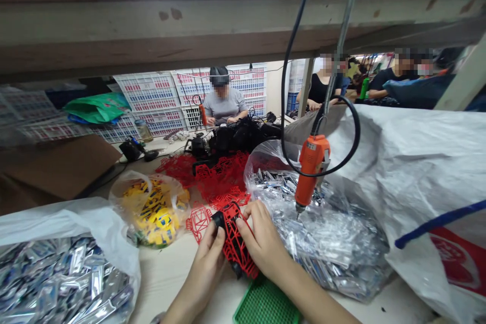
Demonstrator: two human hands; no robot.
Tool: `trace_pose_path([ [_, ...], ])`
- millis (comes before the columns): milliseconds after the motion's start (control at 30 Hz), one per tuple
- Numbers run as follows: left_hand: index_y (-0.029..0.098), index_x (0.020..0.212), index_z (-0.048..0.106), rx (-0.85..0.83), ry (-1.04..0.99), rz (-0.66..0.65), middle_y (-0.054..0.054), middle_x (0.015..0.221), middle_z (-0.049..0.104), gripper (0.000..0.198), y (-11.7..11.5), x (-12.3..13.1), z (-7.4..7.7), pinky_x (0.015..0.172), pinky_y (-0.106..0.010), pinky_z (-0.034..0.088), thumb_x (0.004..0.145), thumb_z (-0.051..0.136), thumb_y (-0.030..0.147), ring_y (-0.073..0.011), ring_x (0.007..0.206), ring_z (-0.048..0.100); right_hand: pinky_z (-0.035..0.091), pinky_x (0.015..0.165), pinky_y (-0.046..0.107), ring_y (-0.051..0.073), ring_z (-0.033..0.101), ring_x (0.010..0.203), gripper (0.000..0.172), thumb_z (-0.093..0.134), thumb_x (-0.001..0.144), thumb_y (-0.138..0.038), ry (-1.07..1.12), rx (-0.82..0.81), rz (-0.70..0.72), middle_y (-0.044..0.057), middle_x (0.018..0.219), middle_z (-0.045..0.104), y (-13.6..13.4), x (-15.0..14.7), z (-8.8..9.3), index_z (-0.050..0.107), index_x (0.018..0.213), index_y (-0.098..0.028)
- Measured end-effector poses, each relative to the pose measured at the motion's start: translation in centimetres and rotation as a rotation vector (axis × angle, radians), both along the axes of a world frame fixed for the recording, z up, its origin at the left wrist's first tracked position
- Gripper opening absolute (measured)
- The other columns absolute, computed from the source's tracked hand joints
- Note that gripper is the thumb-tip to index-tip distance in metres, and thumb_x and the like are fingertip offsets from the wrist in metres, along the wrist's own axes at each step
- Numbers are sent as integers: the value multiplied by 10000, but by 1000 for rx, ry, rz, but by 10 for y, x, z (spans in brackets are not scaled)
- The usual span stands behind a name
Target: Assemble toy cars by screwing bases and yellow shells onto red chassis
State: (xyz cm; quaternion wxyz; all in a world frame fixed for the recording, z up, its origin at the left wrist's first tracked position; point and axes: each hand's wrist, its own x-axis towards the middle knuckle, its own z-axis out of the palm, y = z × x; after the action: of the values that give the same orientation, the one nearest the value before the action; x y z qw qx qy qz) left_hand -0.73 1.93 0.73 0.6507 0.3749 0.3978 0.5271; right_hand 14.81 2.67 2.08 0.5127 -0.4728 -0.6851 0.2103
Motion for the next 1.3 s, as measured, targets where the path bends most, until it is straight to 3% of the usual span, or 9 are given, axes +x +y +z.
trace_pose_path([
  [100, 242, 1396, 612, 83, 56, -5, -173, 1522, 610, 958, -4, 4, 0, 1169, -501, 470, 587, 919, 654, -387, 1434, 542, 504, 960, 426, 253, 637, 1054, 339, 461, 1040, -555, 130, -113, 17, 90, 1092, 658, -1, -3, -4, 543, 1091, -230],
  [200, 211, 1374, 578, 121, 182, -8, -200, 1490, 629, 977, -7, 4, 6, 1167, -490, 476, 547, 963, 560, -392, 1407, 569, 521, 1018, 400, 227, 668, 1142, 434, 475, 1034, -605, 266, -257, 245, 76, 1199, 693, -2, -4, -2, 512, 1284, -252],
  [367, 231, 1312, 561, 185, 233, -48, -182, 1405, 679, 787, -4, -5, 5, 1128, -491, 506, 661, 910, 502, -376, 1347, 621, 558, 965, 394, 244, 693, 1065, 569, 672, 859, -737, 504, -410, 490, 63, 1101, 726, 2, -2, 8, 605, 1112, -231],
  [567, 267, 1345, 453, 406, 348, 129, -174, 1471, 572, 695, 3, -1, -10, 1165, -493, 455, 788, 830, 443, -336, 1398, 568, 533, 995, 420, 257, 701, 1056, 481, 717, 858, -607, 603, -317, 238, 83, 1109, 733, 4, -13, 4, 581, 1111, -221],
  [700, 255, 1415, 423, 463, 474, 199, -203, 1546, 475, 808, -3, 9, -14, 1227, -513, 364, 748, 852, 410, -362, 1495, 448, 533, 897, 395, 258, 689, 963, 345, 699, 884, -474, 374, -254, 35, 80, 1033, 722, -2, -17, 11, 559, 1068, -218],
  [867, 249, 1466, 355, 360, 335, 284, -174, 1388, 609, 953, -3, 11, -3, 1142, -498, 462, 692, 868, 461, -365, 1328, 615, 531, 786, 282, 195, 708, 917, 188, 542, 1044, -387, -201, -188, 238, 30, 992, 752, -2, -8, 53, 639, 1058, -227],
  [967, 253, 1466, 420, 324, 340, 261, -155, 1468, 580, 964, 2, 2, 8, 1195, -491, 404, 659, 889, 498, -371, 1385, 565, 535, 910, 276, 176, 709, 1046, 252, 437, 1100, -271, -508, -215, -56, 56, 1123, 760, 16, 3, 82, 676, 1149, -212],
  [1067, 294, 1504, 421, 201, 226, 201, -125, 1514, 569, 998, 4, -4, 18, 1144, -457, 463, 655, 900, 507, -349, 1359, 588, 520, 1021, 421, 284, 652, 1220, 270, 444, 1068, -135, -643, -315, -351, 208, 1262, 697, 45, 19, 96, 679, 1191, -90],
  [1300, 386, 1534, 472, 17, -65, 222, -65, 1435, 667, 979, 5, -5, 27, 934, -362, 596, 663, 920, 398, -291, 1180, 704, 593, 975, 479, 262, 680, 1149, 342, 690, 995, -355, -854, -522, -601, 120, 1312, 668, 87, 37, 76, 656, 1269, -153],
])
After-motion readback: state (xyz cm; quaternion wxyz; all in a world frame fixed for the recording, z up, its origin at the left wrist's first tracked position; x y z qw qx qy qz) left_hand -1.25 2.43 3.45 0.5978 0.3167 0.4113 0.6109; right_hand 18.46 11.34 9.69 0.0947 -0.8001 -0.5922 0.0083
